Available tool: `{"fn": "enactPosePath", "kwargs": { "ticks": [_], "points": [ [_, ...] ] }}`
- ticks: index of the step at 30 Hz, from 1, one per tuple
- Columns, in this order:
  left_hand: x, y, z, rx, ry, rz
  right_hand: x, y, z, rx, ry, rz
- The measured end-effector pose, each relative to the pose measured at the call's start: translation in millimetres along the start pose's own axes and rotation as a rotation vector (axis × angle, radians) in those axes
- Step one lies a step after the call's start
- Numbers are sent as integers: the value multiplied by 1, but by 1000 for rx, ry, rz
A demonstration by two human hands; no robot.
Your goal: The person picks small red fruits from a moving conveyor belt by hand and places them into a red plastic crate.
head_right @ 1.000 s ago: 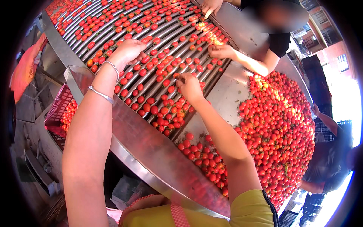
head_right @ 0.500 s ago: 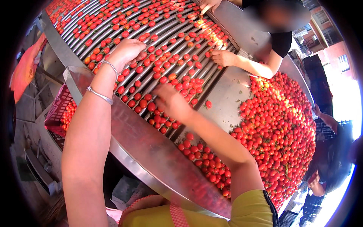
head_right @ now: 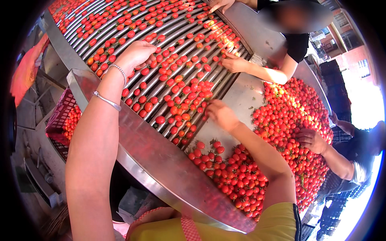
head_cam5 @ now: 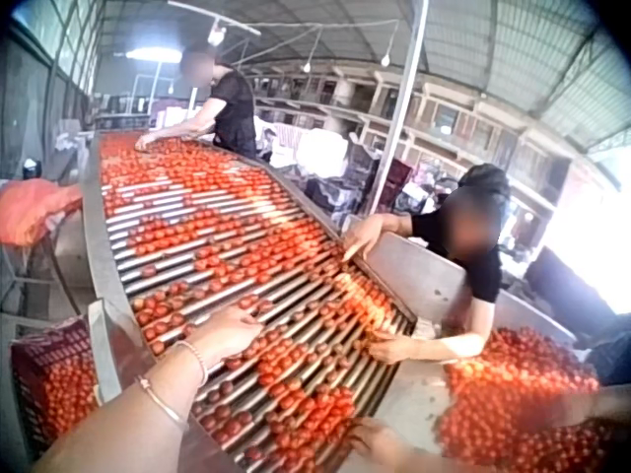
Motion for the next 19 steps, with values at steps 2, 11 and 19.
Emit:
{"fn": "enactPosePath", "kwargs": {
  "ticks": [2, 11, 19],
  "points": [
    [2, -1, 1, -6, -16, -2, 0, -18, 21, 6, 235, 229],
    [1, -2, -1, -29, -37, -18, -53, 17, -32, -409, 120, 171],
    [-4, -3, -7, -55, -29, -50, -92, 43, -54, -439, 18, -69]
  ]
}}
Point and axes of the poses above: each hand's wrist, its own x-axis away from the middle knuckle, its own y-axis out of the palm, z = x × y, the point moved 4 cm from there along -x, towards the middle knuckle, and after that the axes turned 10 degrees about -x, right-handed, at the moved point
